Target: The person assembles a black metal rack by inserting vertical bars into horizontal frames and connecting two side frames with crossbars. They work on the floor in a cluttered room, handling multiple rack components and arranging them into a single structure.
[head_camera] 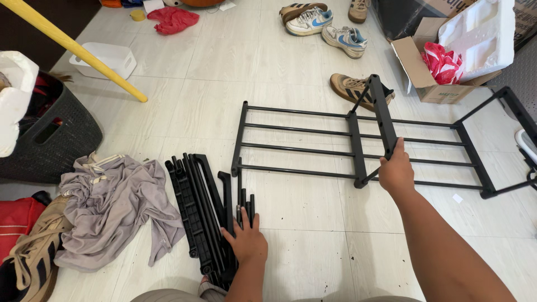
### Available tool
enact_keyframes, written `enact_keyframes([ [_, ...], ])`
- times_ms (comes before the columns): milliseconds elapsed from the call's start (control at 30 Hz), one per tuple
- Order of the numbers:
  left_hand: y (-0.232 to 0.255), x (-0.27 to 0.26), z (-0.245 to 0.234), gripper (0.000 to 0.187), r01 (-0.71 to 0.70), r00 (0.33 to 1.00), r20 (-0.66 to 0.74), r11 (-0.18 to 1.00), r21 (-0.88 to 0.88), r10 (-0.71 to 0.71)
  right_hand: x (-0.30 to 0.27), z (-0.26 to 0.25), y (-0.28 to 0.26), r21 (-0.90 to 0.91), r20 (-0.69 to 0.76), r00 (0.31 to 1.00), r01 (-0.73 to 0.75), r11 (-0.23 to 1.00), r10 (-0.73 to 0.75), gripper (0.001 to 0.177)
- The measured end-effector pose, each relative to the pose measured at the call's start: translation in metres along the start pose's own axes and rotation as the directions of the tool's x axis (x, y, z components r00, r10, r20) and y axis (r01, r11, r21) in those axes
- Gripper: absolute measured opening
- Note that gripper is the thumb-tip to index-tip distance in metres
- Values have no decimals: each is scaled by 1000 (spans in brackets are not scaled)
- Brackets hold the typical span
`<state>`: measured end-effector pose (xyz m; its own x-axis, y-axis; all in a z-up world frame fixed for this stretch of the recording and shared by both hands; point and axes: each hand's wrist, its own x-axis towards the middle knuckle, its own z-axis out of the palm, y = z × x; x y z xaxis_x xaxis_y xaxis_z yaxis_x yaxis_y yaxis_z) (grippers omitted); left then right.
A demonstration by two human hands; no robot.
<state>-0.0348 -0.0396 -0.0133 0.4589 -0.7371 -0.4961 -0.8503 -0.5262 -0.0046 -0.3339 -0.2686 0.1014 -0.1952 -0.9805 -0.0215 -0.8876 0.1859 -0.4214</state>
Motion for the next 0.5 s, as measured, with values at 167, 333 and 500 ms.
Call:
enact_keyframes([
  [167,6,-7,12,66,17,999,44,1000,-1,-17,22,17,-2,45,-71,997,26,999,-23,82],
  [333,2,2,8,49,145,989,1,989,22,-145,39,38,15,48,-136,986,105,993,-97,85],
  [500,-11,21,14,54,160,976,-153,987,27,-154,52,55,28,121,-193,971,166,979,-141,86],
])
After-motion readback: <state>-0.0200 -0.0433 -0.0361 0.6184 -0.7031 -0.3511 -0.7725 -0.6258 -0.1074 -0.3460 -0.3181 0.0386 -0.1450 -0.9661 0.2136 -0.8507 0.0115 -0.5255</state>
